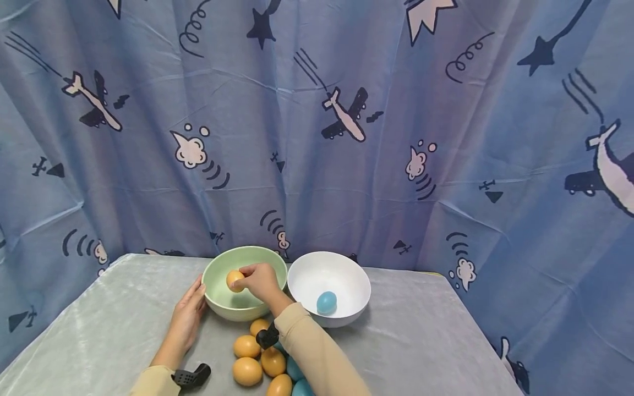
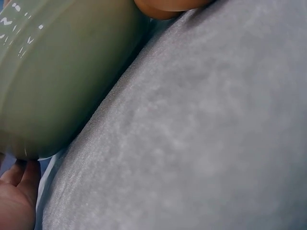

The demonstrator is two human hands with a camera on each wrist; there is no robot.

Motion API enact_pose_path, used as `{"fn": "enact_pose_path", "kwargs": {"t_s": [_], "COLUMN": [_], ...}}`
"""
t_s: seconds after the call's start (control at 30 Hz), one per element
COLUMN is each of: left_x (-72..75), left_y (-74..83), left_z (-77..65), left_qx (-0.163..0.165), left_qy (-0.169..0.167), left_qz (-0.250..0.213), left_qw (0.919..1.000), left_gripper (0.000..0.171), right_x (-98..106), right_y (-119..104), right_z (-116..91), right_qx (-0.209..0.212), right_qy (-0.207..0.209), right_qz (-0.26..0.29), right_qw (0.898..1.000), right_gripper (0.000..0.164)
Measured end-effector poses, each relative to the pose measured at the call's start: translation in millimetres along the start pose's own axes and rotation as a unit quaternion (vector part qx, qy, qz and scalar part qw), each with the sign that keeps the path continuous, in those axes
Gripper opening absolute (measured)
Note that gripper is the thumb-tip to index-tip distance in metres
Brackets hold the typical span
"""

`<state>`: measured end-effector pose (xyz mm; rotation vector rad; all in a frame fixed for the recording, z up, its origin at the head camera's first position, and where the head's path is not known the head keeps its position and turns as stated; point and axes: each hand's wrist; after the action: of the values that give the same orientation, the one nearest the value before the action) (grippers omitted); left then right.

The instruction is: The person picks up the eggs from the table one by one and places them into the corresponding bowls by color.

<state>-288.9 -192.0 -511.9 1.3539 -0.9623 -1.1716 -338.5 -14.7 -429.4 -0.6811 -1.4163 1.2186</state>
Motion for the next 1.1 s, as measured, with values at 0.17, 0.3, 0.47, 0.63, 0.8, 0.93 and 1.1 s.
{"fn": "enact_pose_path", "kwargs": {"t_s": [0.17,0.3,0.47,0.63,0.8,0.93,1.1], "left_x": [-0.2,-1.0,0.0,1.1,1.2,1.3,1.2], "left_y": [-0.5,-1.0,-0.2,0.1,0.9,2.2,1.8], "left_z": [-1.4,-4.0,-3.5,-1.6,-1.3,-1.4,-0.4], "left_qx": [0.003,0.008,0.009,0.010,0.014,0.014,0.016], "left_qy": [-0.004,-0.001,0.000,-0.001,-0.001,0.001,0.001], "left_qz": [-0.004,0.004,0.005,0.004,0.002,0.005,0.005], "left_qw": [1.0000,1.0000,0.9999,0.9999,0.9999,0.9999,0.9999], "left_gripper": [0.058,0.060,0.061,0.061,0.060,0.060,0.062], "right_x": [-5,-8,-11,-12,-13,-14,-14], "right_y": [8,14,16,16,17,17,17], "right_z": [6,8,8,9,10,12,11], "right_qx": [0.008,0.007,0.008,0.002,0.001,0.005,0.000], "right_qy": [-0.009,-0.013,-0.021,-0.032,-0.042,-0.044,-0.048], "right_qz": [-0.027,-0.038,-0.054,-0.068,-0.085,-0.100,-0.120], "right_qw": [1.000,0.999,0.998,0.997,0.995,0.994,0.992], "right_gripper": [0.035,0.034,0.033,0.035,0.038,0.039,0.038]}}
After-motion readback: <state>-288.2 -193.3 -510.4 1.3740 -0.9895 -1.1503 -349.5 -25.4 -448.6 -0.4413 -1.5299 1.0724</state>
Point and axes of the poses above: each hand's wrist, its own z-axis towards the middle knuckle, its own x-axis out of the back of the hand, y = z × x, and after that the axes turned 8 degrees about z, right-handed
